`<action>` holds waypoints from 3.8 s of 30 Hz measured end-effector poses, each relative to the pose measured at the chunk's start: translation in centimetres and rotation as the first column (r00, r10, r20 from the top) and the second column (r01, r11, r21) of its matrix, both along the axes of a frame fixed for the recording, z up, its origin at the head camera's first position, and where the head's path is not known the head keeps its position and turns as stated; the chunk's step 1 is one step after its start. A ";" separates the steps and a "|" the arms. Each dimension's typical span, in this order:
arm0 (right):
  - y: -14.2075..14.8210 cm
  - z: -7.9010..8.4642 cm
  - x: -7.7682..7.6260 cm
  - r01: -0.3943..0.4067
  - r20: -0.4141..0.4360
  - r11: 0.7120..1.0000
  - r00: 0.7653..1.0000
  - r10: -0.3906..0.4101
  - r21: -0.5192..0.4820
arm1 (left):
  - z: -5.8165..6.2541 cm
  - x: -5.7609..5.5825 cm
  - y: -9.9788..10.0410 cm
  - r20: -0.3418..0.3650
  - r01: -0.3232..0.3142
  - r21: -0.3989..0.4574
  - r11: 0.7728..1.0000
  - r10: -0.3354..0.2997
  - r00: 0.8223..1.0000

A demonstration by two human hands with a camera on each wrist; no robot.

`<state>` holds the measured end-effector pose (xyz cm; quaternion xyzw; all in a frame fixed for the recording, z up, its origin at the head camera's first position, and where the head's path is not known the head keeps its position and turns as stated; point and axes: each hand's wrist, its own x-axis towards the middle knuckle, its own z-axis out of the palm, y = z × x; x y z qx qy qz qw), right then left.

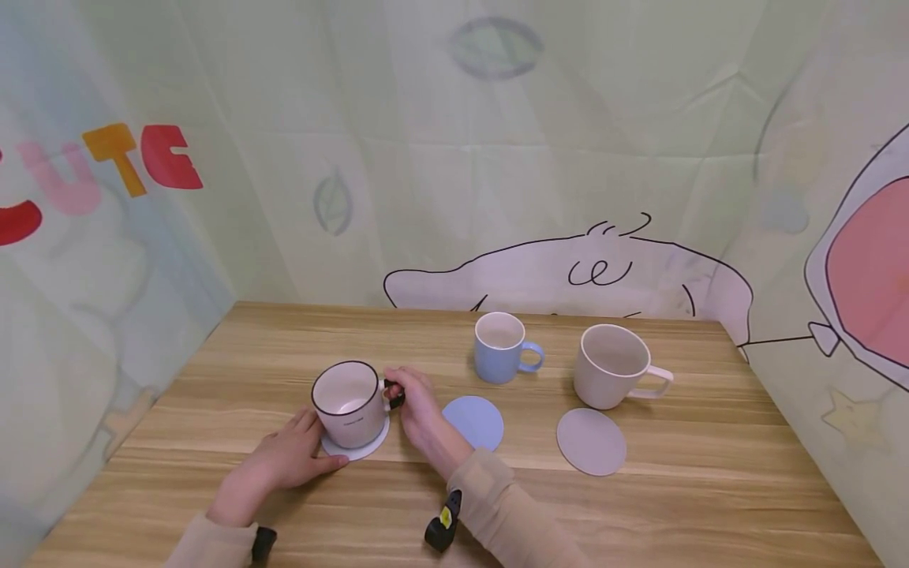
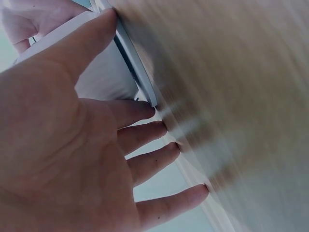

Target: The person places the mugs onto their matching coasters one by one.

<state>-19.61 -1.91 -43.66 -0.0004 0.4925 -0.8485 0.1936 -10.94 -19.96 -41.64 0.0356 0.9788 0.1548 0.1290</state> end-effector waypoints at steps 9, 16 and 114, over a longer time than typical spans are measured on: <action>0.0 -0.3 0.1 0.025 0.014 1.000 1.000 -0.025 0.000 | 0.0 0.0 0.1 -0.010 0.004 -0.002 1.000 -0.004 1.000; -0.1 -0.4 0.2 0.031 -0.003 0.999 1.000 -0.031 0.007 | 0.1 0.1 0.1 -0.002 0.002 0.000 1.000 -0.002 1.000; 13.5 4.2 -0.6 0.187 -0.387 0.820 0.921 0.045 0.541 | 3.5 1.0 0.7 -0.219 -0.068 -0.059 0.996 0.054 0.974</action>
